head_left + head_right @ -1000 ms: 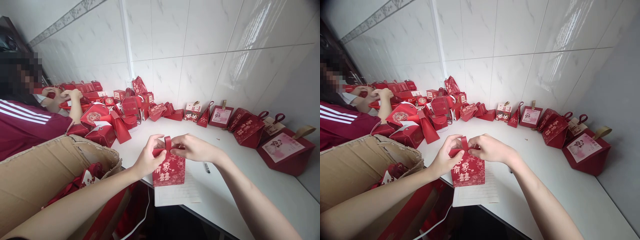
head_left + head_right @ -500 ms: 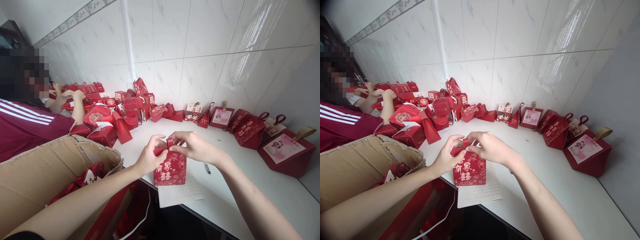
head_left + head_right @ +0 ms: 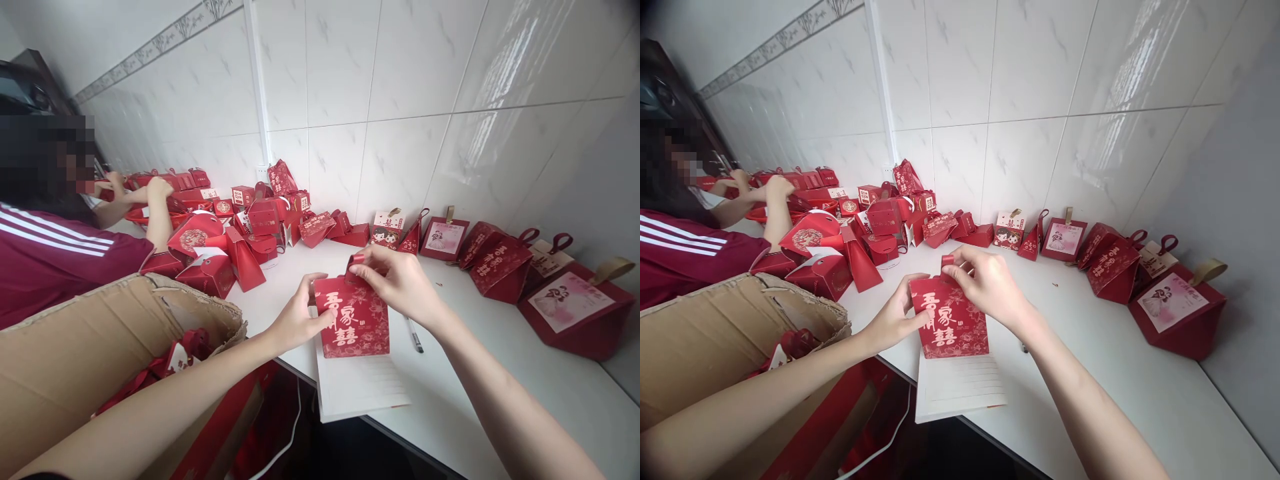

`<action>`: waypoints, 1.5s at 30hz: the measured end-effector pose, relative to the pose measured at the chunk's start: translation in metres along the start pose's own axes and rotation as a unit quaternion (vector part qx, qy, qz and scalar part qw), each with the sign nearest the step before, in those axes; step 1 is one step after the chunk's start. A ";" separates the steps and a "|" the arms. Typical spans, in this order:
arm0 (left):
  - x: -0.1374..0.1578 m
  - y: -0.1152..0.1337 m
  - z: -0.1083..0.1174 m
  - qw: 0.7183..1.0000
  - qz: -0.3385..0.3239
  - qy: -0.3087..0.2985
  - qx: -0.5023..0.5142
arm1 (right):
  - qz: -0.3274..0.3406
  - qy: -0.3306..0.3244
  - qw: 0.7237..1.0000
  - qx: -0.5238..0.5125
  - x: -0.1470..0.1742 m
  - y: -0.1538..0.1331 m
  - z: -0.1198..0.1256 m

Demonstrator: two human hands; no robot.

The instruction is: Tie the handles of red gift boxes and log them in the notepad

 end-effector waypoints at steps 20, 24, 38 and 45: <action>0.000 -0.001 -0.002 0.999 0.026 -0.025 0.022 | 0.011 -0.032 0.999 0.005 -0.001 0.009 0.015; 0.000 -0.001 -0.002 0.999 0.030 -0.025 0.020 | 0.006 -0.023 1.000 0.005 -0.001 0.007 0.014; 0.000 0.001 -0.001 0.999 0.019 -0.025 0.014 | 0.005 0.012 1.000 0.001 -0.001 0.008 0.006; 0.001 0.001 -0.003 0.999 0.023 -0.031 0.032 | 0.004 0.009 1.000 0.016 0.000 0.008 0.005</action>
Point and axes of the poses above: each hand's wrist, its own x-axis away from the middle knuckle, its own z-axis out of the back of the hand, y = z × x, the point moved 1 cm from there along -x, towards the middle knuckle, and after that the axes turned 11 degrees about x, right-handed, at the moved point
